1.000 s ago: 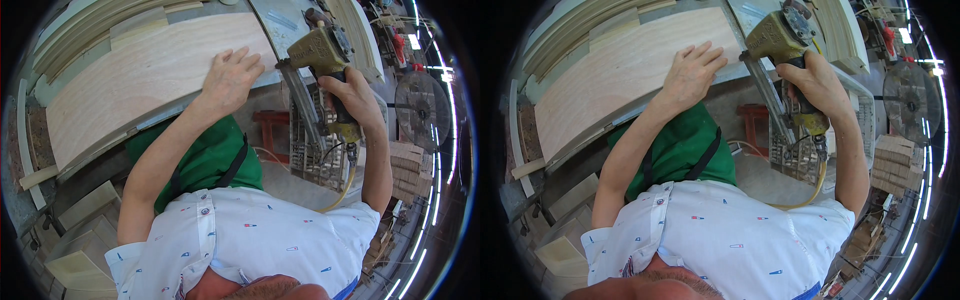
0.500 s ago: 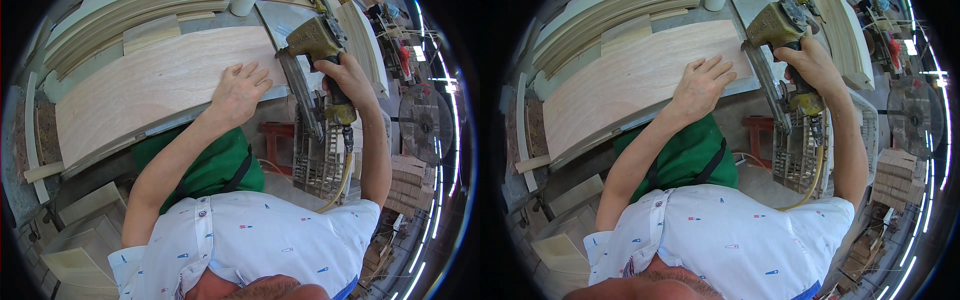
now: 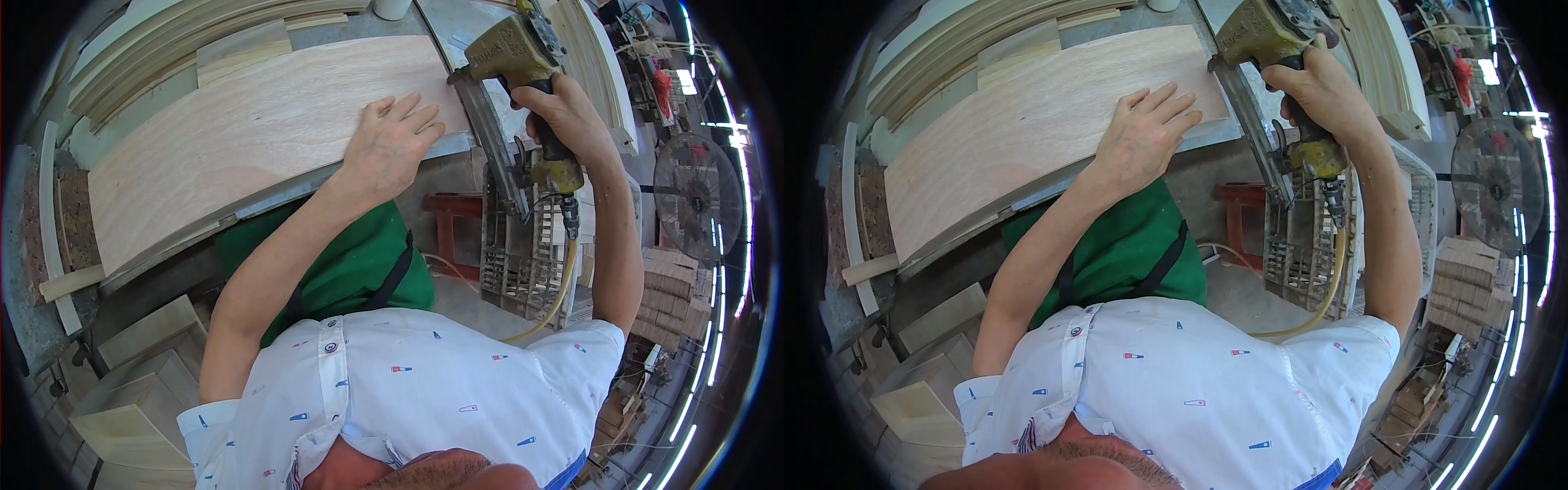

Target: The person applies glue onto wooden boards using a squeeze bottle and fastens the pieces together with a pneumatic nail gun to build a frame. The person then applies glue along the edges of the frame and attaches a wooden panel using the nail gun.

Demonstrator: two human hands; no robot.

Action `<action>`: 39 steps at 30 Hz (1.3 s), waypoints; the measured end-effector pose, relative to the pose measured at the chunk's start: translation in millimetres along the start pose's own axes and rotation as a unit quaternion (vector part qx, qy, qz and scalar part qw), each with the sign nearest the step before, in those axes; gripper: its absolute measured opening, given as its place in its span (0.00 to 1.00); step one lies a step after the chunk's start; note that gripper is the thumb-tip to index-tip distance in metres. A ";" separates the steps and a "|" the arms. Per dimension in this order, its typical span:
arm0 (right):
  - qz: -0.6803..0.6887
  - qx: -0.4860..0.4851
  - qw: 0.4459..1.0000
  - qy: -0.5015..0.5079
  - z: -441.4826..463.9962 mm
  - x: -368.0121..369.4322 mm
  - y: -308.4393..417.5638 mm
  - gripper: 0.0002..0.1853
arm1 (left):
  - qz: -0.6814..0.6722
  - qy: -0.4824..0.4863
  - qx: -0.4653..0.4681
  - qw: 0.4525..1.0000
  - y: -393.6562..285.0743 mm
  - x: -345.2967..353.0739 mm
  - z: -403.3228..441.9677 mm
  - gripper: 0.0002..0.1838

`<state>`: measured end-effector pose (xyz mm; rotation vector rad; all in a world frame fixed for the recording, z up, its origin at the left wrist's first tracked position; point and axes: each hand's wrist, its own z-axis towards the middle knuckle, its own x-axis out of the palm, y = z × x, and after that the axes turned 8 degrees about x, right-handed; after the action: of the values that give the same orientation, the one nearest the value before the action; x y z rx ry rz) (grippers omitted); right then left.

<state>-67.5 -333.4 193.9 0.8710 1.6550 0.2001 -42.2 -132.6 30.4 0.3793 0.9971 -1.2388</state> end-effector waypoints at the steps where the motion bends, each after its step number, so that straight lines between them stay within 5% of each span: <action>1: -0.007 0.002 1.000 0.000 -0.5 -1.5 -1.1 0.16 | -0.002 -0.001 0.001 1.000 -0.6 0.5 -0.5 0.20; 10: 0.020 0.018 0.999 -0.033 -34.7 -12.4 -1.0 0.16 | -0.086 0.035 -0.012 0.996 1.4 -16.8 -3.3 0.23; 17: 0.057 -0.015 0.998 0.001 -53.5 2.6 -17.0 0.15 | 0.047 -0.117 -0.206 0.970 40.9 -146.5 -164.6 0.19; 21: 0.112 -0.029 0.992 0.043 -69.2 28.4 -8.4 0.14 | 0.259 -0.240 -0.418 0.837 49.0 -215.3 -269.4 0.18; 24: 0.118 -0.013 0.985 0.125 -66.4 38.8 -14.5 0.15 | 0.015 -0.389 -0.543 0.744 50.4 -218.4 -306.4 0.18; 33: 0.061 -0.020 0.995 0.077 -52.8 48.0 -14.3 0.09 | -0.098 -0.404 -0.534 0.736 46.3 -192.4 -289.4 0.16; 39: 0.055 -0.034 0.997 0.033 -49.2 40.8 -9.5 0.11 | -0.190 -0.318 -0.519 0.771 47.7 -197.2 -267.3 0.16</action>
<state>-117.1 -298.5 171.2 0.9118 1.6532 0.3626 -110.3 195.9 28.7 -1.0997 1.0083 -0.8601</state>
